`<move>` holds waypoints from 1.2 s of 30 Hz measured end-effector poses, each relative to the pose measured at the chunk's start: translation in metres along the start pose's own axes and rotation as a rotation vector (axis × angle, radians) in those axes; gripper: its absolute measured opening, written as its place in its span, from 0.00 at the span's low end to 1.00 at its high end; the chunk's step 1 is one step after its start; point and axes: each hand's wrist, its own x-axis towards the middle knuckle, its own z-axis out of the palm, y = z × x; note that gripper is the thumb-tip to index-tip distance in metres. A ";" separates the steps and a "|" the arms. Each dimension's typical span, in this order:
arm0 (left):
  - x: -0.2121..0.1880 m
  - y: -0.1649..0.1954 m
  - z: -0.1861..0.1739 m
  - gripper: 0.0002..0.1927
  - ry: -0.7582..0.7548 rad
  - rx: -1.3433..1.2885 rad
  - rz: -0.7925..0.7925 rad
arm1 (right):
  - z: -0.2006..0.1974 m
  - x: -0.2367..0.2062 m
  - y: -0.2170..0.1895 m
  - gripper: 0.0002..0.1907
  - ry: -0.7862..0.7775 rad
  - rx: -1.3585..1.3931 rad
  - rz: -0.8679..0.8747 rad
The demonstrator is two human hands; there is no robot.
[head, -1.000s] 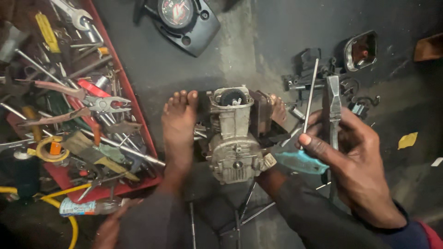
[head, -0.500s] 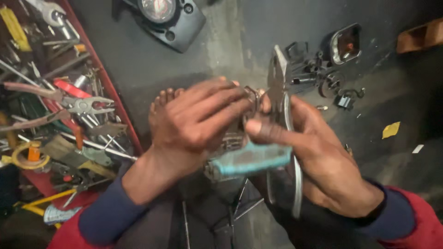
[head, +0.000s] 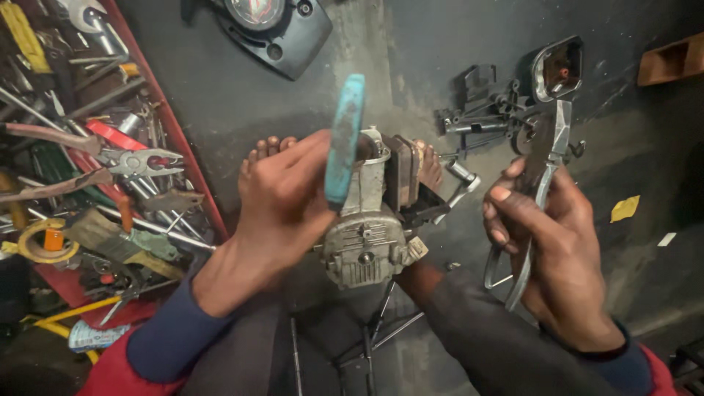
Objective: The person sits on the workshop floor repairing a small engine. They use a screwdriver to remove fasteners, pull a recoil starter housing off the engine, reposition the engine, and continue unscrewing and handling bolts and small parts by hand.
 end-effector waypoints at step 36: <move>0.010 0.004 0.010 0.29 -0.221 0.033 0.151 | 0.030 -0.044 -0.068 0.31 -0.200 -0.985 -0.175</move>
